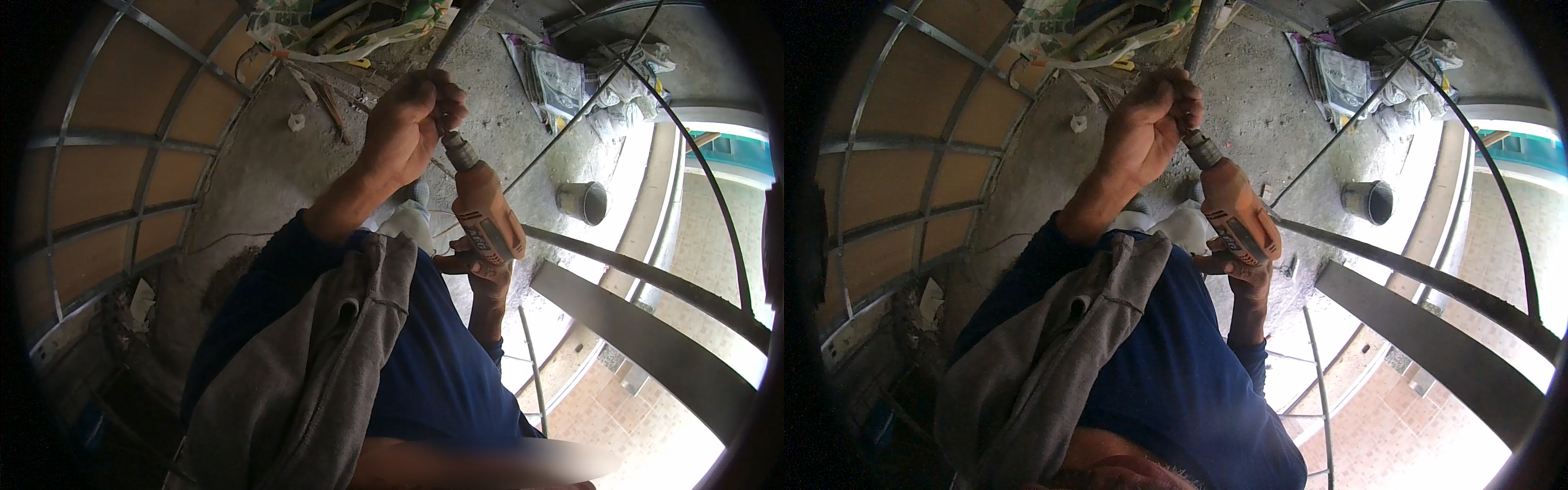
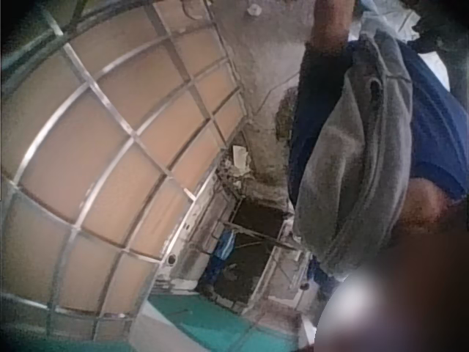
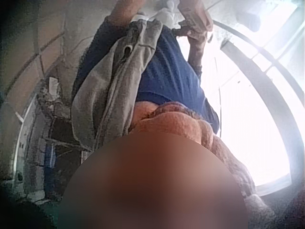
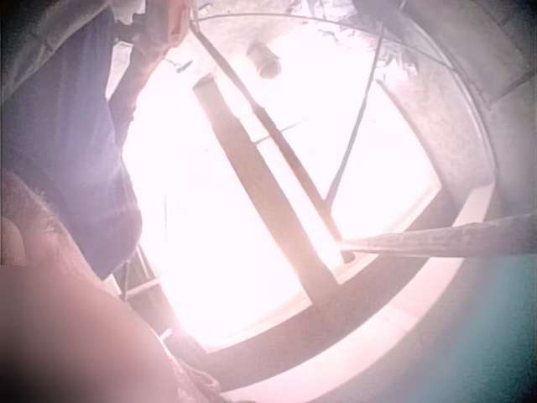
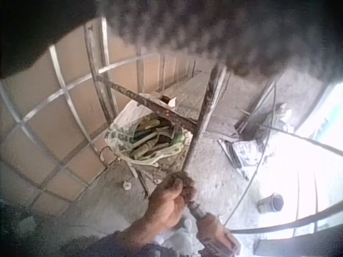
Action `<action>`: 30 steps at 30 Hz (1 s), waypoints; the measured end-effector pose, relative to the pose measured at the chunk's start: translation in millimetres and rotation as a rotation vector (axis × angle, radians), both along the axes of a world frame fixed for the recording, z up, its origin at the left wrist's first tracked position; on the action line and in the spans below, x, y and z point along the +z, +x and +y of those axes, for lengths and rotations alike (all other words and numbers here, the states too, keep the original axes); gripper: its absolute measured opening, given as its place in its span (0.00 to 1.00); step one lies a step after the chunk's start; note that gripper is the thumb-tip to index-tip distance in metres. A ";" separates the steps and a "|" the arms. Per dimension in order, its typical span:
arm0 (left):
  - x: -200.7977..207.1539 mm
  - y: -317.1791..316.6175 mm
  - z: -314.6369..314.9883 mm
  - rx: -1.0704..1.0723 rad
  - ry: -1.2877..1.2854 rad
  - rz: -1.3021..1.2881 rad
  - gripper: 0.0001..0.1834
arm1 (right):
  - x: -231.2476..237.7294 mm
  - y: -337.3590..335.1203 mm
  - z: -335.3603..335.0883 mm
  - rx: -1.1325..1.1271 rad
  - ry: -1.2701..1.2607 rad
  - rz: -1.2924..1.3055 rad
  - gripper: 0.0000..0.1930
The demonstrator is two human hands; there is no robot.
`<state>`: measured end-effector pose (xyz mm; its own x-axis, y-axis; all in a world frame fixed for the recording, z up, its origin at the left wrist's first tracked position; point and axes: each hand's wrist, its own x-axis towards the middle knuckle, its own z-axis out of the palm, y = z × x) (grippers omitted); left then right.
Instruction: The person uses a power drill to fasten metal bars to a scaffolding structure. They then use a hammer to adjust the bars and secure them in place. The person moves around the scaffolding to access different sections.
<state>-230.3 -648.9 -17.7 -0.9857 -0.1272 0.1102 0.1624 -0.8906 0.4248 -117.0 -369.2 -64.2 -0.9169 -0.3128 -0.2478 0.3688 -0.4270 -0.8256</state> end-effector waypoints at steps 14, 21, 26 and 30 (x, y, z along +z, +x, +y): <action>2.2 20.0 25.3 -0.056 -0.191 -0.057 0.22 | -16.6 -3.1 -2.1 -0.010 -0.016 0.081 0.36; 3.2 34.4 54.6 -0.158 -0.224 -0.273 0.25 | -1.6 -5.6 -7.4 0.071 -0.148 -0.027 0.37; 5.2 36.1 63.9 -0.177 -0.103 -0.331 0.22 | 2.4 -7.6 -9.2 0.098 -0.151 -0.047 0.37; 4.4 34.5 59.9 -0.262 -0.136 -0.313 0.21 | -1.5 -6.7 -8.7 0.071 -0.083 -0.012 0.37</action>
